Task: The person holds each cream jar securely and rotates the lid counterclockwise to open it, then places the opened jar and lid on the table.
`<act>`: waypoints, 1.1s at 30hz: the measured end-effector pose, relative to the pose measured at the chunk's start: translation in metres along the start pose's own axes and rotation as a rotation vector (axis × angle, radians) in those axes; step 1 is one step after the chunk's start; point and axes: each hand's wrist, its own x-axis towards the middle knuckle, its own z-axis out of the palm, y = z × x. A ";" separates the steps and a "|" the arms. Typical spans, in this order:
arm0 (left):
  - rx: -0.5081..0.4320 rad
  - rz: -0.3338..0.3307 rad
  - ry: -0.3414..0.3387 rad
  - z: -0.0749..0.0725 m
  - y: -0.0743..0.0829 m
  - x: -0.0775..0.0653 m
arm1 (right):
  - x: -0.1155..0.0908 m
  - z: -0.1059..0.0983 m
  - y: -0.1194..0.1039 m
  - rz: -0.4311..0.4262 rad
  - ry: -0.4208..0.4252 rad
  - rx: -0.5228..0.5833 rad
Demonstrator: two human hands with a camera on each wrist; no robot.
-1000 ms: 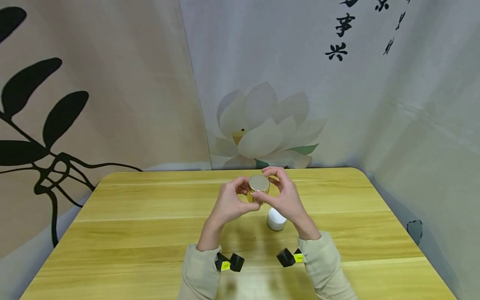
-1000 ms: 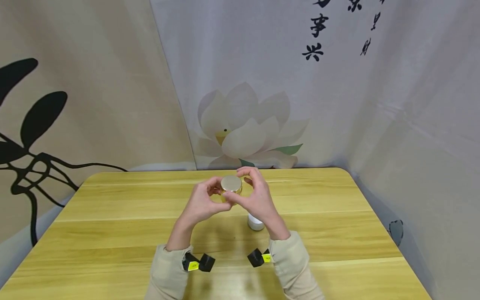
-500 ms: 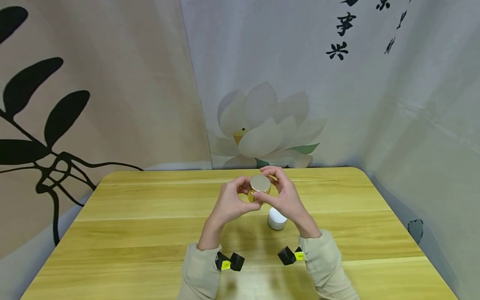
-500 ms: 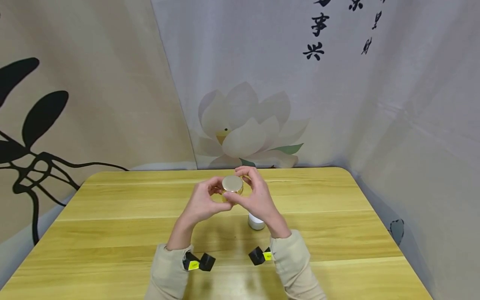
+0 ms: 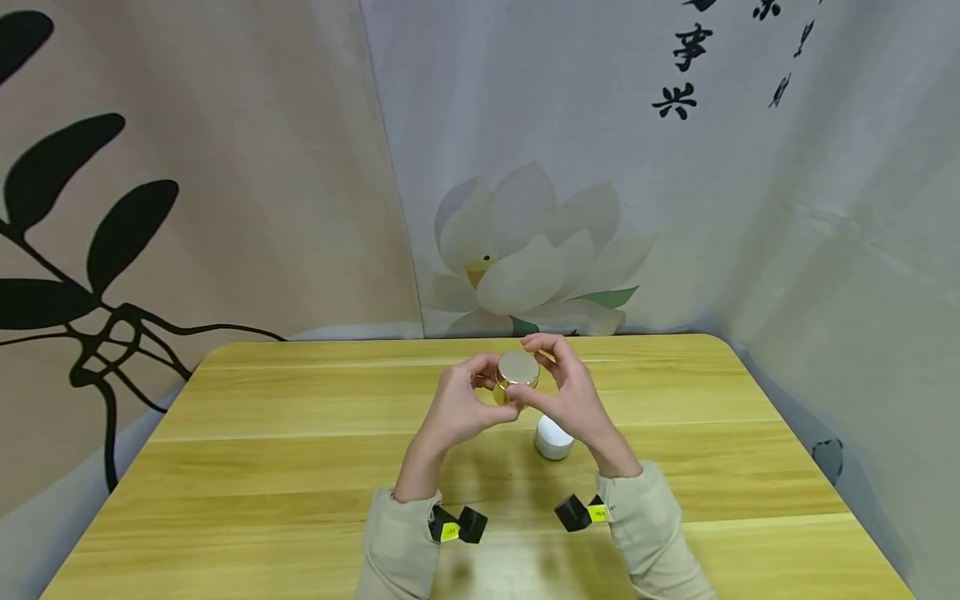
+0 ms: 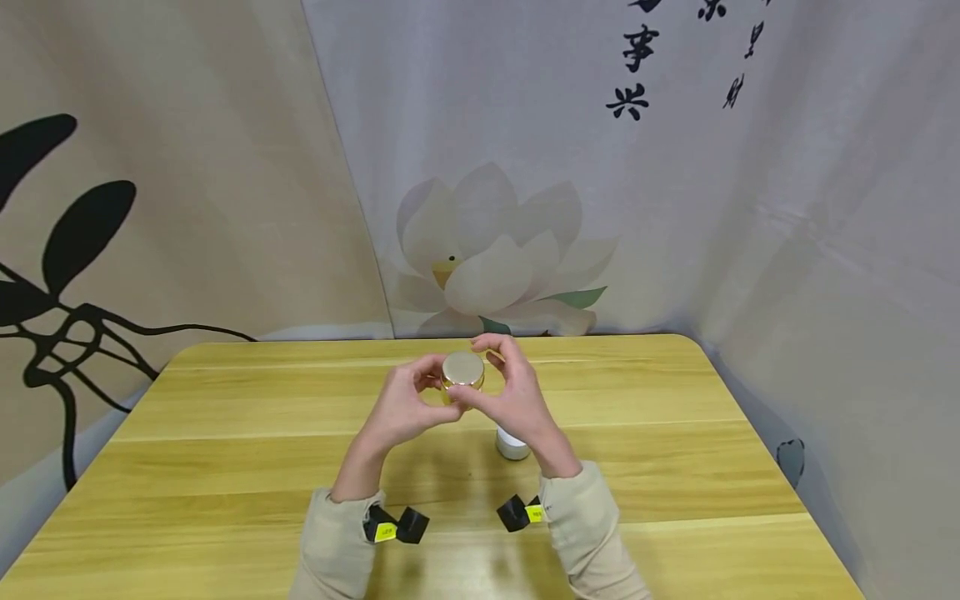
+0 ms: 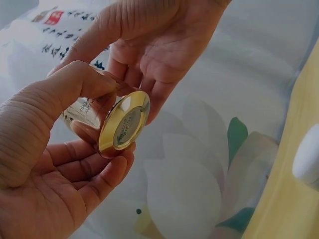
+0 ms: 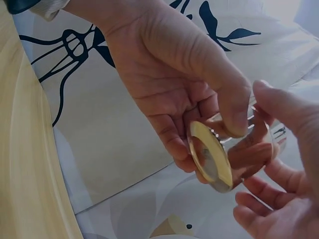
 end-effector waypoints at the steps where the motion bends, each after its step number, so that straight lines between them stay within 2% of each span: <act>1: -0.002 0.002 0.001 0.000 0.000 0.000 | 0.000 0.001 0.000 0.003 0.008 0.001; 4: 0.005 0.003 0.003 0.000 -0.001 0.000 | 0.001 0.000 0.000 -0.009 0.002 -0.006; 10: 0.022 0.001 0.009 -0.001 -0.001 -0.001 | -0.001 -0.002 0.000 -0.068 -0.065 -0.039; 19: -0.004 -0.004 -0.003 -0.001 -0.001 0.000 | 0.001 0.001 0.001 -0.005 0.007 -0.010; 26: 0.010 0.000 0.003 -0.001 -0.002 0.000 | 0.000 -0.001 0.002 -0.072 -0.065 -0.047; 29: -0.003 0.007 0.000 -0.001 -0.002 0.000 | 0.000 0.000 0.002 -0.052 -0.062 -0.046; 33: -0.009 0.003 -0.009 -0.001 -0.001 0.000 | 0.001 0.003 0.002 0.018 -0.020 -0.046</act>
